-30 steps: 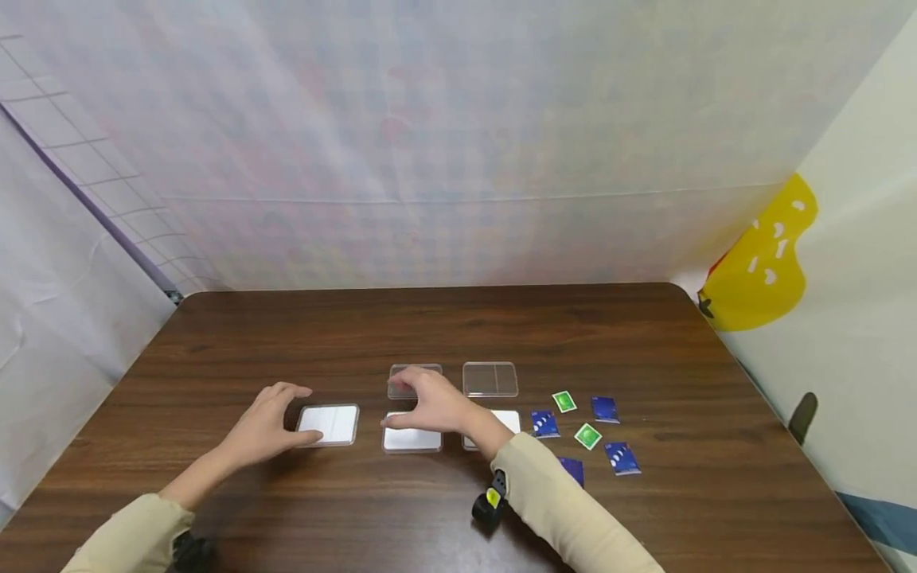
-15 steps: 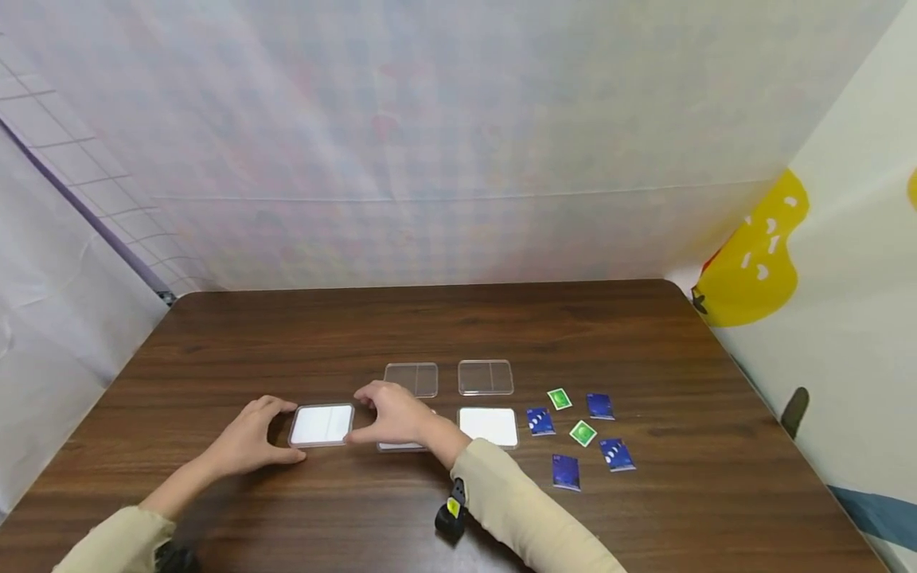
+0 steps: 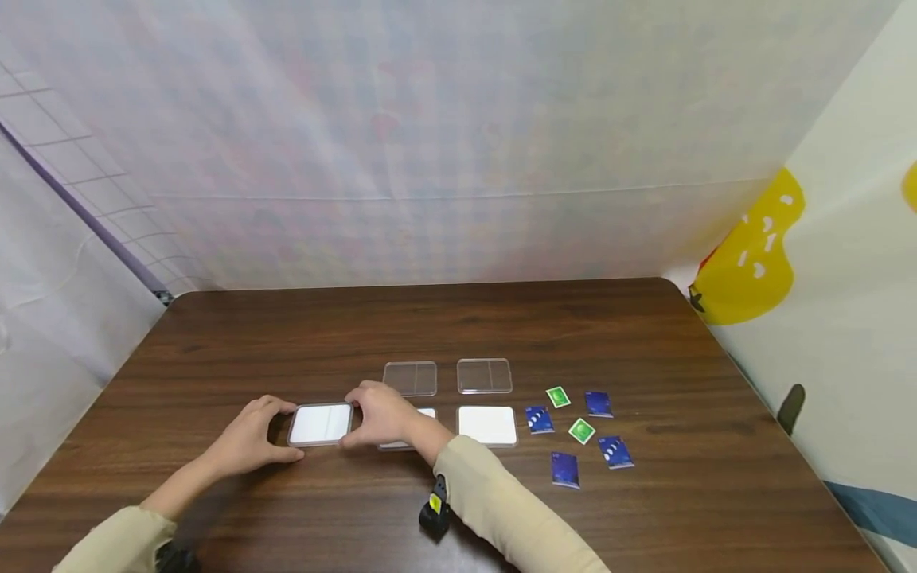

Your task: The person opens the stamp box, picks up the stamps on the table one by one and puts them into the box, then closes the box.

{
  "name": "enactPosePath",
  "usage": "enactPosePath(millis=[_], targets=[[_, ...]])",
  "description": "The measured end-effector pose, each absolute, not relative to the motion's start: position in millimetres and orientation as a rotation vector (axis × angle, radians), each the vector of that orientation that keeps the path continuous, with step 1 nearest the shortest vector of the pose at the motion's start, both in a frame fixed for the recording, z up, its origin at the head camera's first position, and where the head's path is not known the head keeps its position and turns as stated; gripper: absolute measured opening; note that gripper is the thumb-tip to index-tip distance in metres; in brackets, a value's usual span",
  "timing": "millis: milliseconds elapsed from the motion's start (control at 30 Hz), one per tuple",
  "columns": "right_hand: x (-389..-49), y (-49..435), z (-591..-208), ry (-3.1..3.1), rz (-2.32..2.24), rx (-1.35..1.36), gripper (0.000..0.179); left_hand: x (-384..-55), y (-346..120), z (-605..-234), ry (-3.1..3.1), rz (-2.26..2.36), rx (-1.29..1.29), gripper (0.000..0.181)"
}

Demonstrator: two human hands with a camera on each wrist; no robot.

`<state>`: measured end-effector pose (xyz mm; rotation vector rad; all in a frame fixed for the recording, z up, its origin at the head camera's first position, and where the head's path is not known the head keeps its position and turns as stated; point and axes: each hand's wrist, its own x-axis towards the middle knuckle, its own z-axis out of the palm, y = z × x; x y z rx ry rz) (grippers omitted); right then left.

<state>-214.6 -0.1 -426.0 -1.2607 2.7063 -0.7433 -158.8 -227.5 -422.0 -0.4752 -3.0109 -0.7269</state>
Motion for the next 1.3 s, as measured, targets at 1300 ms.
enactPosePath(millis=[1300], targets=[[-207.4,-15.0,-426.0,2.792,-0.556,-1.218,0.057,-154.2,-226.9,-429.3,-2.941,-0.72,-0.498,0.057]])
